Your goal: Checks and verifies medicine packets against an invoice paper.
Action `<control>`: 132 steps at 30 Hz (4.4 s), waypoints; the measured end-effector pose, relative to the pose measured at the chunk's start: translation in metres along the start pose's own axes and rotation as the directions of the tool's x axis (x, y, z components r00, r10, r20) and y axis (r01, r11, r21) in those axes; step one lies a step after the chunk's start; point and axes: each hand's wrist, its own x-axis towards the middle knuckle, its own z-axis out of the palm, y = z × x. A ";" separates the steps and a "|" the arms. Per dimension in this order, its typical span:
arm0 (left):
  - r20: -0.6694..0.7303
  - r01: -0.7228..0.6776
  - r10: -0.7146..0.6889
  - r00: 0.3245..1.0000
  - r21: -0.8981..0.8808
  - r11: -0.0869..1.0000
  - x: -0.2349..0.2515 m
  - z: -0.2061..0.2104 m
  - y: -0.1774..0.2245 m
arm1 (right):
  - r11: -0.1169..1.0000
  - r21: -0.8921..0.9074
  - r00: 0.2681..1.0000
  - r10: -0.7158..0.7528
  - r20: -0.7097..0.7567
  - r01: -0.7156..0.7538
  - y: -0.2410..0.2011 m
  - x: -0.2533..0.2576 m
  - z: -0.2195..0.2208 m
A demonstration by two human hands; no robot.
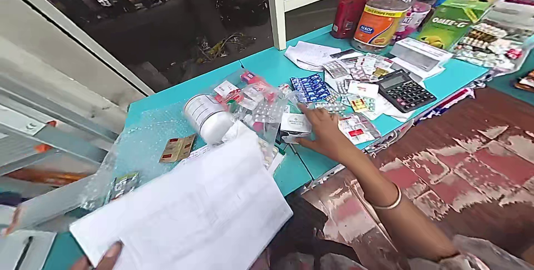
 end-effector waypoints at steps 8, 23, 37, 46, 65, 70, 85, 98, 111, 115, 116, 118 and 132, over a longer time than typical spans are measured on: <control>-0.121 0.012 0.105 0.987 0.710 0.704 0.045 0.009 -0.023 | 0.902 0.431 0.916 0.158 -0.368 0.018 -0.025 -0.047 -0.008; 0.111 -0.555 0.656 0.746 0.647 0.522 -0.038 0.152 0.009 | 0.693 0.716 0.994 -0.021 -0.103 0.089 -0.142 -0.077 0.044; 0.026 -0.449 0.593 0.805 0.680 0.580 -0.045 0.105 -0.008 | 0.697 -0.148 0.676 -0.717 -0.173 0.702 -0.162 -0.047 0.041; 0.058 -0.484 0.648 0.759 0.717 0.502 -0.033 0.094 -0.006 | 0.606 0.118 0.613 -0.790 -0.028 0.786 -0.170 -0.044 0.017; 0.464 -0.595 0.405 0.788 0.401 0.697 -0.034 0.051 0.007 | 0.579 0.153 0.570 -0.815 0.105 0.801 -0.196 -0.020 0.014; 0.878 -0.344 0.183 0.443 -0.021 0.939 -0.018 0.023 -0.007 | 0.453 0.542 0.384 -0.891 0.243 0.708 -0.195 -0.044 0.021; 0.799 0.164 0.325 0.505 -0.459 0.873 -0.081 0.048 -0.080 | 0.396 0.434 0.201 -0.881 0.428 0.809 -0.216 -0.110 0.024; 0.836 0.122 0.293 0.464 -0.388 0.914 -0.094 0.029 -0.076 | 0.140 0.607 -0.051 -0.957 0.286 0.782 -0.228 -0.094 0.049; 0.887 0.197 0.188 0.422 -0.292 0.936 -0.099 0.021 -0.077 | -0.247 0.495 -0.336 -0.937 0.099 0.833 -0.249 -0.096 0.073; 0.924 0.213 0.150 0.353 -0.235 0.948 -0.094 0.013 -0.078 | -0.257 0.498 -0.351 -0.931 0.104 0.828 -0.249 -0.092 0.073; 0.923 0.197 0.151 0.355 -0.231 0.953 -0.094 0.012 -0.078 | -0.267 0.483 -0.359 -0.927 0.108 0.834 -0.250 -0.091 0.072; 0.925 0.203 0.171 0.340 -0.250 0.947 -0.092 0.012 -0.078 | -0.293 0.449 -0.383 -0.916 0.123 0.844 -0.251 -0.088 0.070; 0.911 0.209 0.274 0.308 -0.346 0.914 -0.084 0.027 -0.086 | -0.307 0.447 -0.429 -0.880 0.202 0.840 -0.247 -0.088 0.058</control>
